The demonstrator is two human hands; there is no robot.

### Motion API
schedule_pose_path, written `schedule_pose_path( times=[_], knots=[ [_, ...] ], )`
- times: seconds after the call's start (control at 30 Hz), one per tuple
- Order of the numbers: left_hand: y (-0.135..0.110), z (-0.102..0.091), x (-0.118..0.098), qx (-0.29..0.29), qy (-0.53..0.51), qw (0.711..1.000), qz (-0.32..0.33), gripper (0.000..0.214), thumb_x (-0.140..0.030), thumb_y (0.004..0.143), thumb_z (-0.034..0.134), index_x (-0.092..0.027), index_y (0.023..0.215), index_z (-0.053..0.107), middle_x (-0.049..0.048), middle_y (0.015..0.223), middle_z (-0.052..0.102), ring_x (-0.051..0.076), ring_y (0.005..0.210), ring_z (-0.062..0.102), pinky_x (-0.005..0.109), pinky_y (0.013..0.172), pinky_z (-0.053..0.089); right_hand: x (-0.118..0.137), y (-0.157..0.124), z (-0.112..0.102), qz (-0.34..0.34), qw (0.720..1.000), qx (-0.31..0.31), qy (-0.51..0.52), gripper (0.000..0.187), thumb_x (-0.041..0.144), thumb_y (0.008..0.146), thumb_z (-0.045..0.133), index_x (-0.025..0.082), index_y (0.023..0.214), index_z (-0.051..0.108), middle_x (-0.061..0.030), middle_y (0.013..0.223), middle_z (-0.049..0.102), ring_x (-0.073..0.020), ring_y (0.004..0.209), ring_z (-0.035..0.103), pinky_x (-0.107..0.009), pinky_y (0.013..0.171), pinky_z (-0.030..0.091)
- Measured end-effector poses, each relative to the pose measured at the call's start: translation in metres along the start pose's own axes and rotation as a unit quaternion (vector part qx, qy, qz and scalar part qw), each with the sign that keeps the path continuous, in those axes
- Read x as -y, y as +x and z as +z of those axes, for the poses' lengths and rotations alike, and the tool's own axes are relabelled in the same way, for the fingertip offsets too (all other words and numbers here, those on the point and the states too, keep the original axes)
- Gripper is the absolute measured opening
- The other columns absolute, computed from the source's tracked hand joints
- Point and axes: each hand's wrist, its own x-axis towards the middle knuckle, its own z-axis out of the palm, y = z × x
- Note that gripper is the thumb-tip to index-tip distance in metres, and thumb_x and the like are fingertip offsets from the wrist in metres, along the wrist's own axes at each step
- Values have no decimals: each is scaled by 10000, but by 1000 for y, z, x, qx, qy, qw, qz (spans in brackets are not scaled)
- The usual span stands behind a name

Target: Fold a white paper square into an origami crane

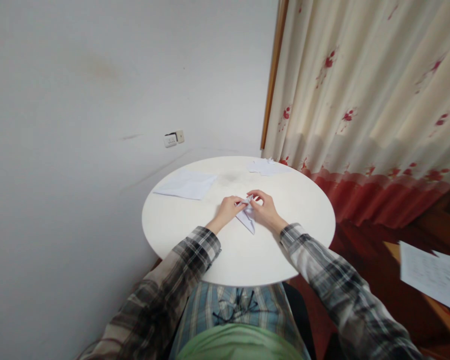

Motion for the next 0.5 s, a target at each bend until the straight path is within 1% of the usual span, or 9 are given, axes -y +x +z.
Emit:
schedule_pose_path(
  times=[0.17,0.4,0.5],
  knots=[
    [1,0,3,9,7,1000,16,137,-199,710,602,-166,809,691,33,774,678,137,703,577,239,667,426,2,-2,0,-41,999,-8,-19,181,155,696,480,163,826,606,-48,859,635,-147,800,552,-263,744,426],
    [1,0,2,8,16,1000,8,126,-189,703,598,-164,784,692,31,747,674,139,701,569,238,659,418,3,-2,0,-62,997,-18,-30,146,195,740,478,165,820,597,-47,843,630,-144,794,550,-261,730,424],
    [1,-1,2,9,17,1000,9,121,-198,707,594,-162,771,691,29,737,671,137,690,565,232,640,409,1,-3,1,-51,998,-23,-38,139,209,747,483,172,813,599,-46,846,632,-146,787,551,-265,733,427]
  ],
)
